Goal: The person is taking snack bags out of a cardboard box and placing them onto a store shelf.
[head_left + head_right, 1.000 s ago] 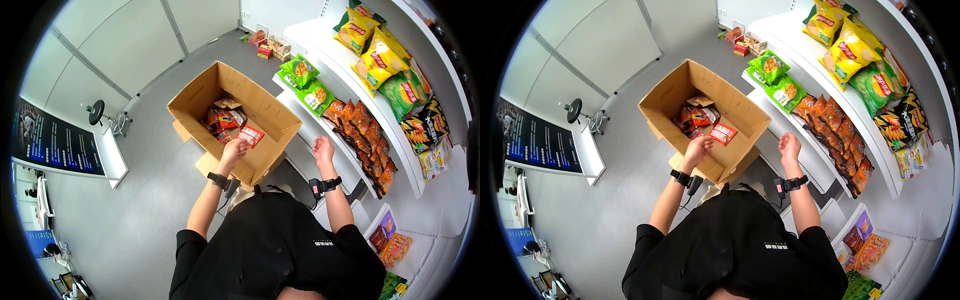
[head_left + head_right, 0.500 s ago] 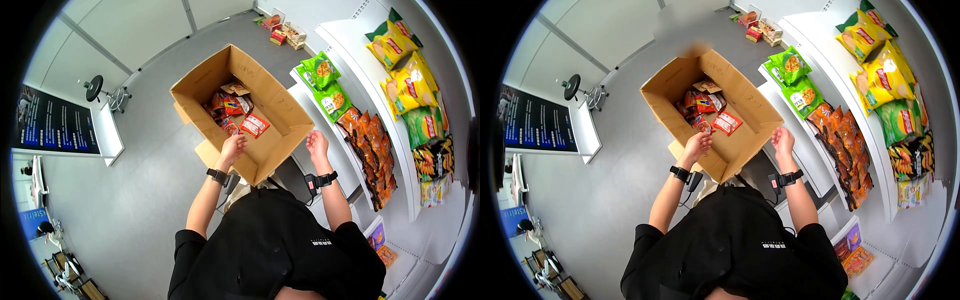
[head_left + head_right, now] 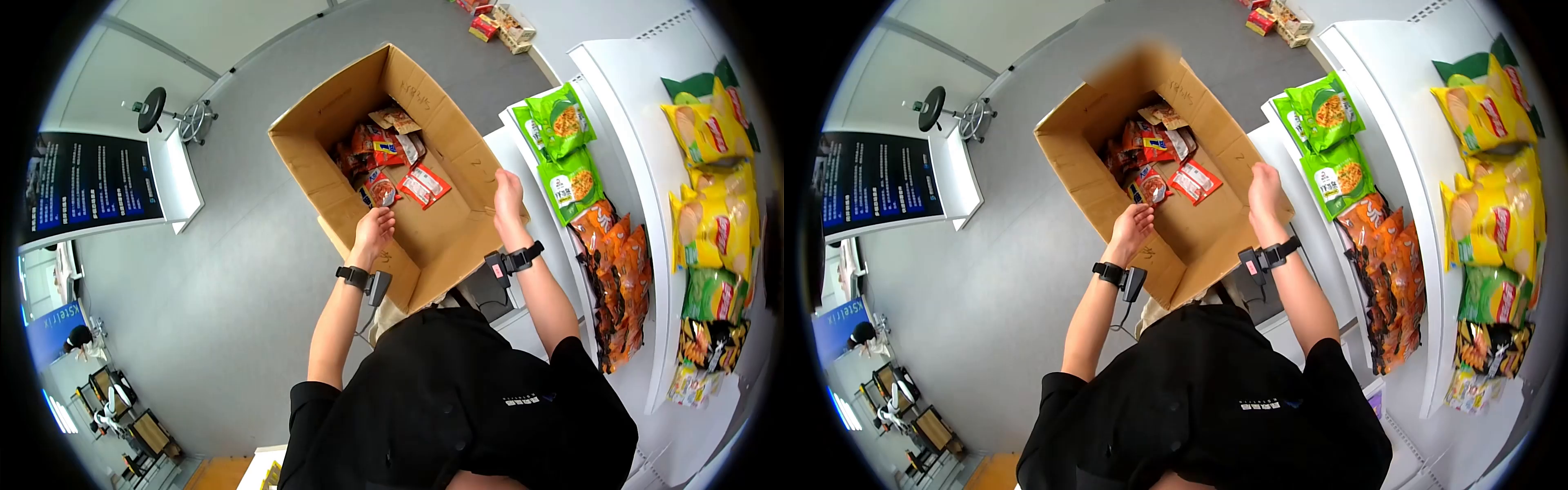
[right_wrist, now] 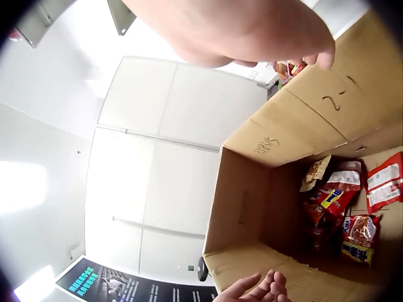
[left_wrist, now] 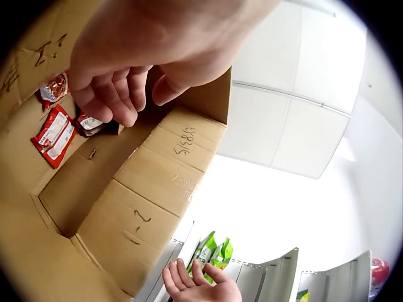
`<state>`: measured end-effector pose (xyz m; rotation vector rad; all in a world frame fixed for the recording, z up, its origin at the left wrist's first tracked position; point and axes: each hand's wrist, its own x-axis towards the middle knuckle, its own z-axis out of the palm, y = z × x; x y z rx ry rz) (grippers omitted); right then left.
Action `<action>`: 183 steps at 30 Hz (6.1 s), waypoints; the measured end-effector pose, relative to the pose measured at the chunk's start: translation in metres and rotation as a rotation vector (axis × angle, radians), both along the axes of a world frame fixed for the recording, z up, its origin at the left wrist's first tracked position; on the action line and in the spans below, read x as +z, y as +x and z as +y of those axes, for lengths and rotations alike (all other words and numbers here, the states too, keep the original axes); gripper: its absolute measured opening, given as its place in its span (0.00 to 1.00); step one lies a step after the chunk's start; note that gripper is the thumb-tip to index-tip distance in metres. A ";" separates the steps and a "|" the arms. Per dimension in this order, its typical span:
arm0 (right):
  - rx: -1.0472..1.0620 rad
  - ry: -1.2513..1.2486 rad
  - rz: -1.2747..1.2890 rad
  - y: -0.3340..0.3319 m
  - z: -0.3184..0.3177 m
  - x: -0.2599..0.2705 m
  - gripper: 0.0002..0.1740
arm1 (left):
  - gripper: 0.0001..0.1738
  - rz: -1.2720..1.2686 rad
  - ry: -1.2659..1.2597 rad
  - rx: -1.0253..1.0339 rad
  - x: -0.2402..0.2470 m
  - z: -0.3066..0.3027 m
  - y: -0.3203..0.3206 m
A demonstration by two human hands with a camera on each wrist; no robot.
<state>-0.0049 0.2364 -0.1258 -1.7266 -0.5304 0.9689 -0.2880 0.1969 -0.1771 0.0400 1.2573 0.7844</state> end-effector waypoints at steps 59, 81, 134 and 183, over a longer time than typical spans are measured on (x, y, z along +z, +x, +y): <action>0.760 -0.326 -0.719 -0.033 0.222 -0.080 0.16 | 0.24 0.274 -0.037 -0.146 -0.309 0.234 -0.072; 0.761 -0.286 -0.794 -0.029 0.222 -0.072 0.17 | 0.08 0.510 -0.052 0.049 -0.277 0.238 -0.029; 0.963 -0.073 0.429 -0.020 -0.097 0.094 0.31 | 0.10 -0.127 0.462 -0.470 0.135 -0.008 -0.009; 0.079 0.076 0.456 0.178 -0.516 0.102 0.20 | 0.28 -0.201 0.524 -1.200 0.142 -0.239 0.296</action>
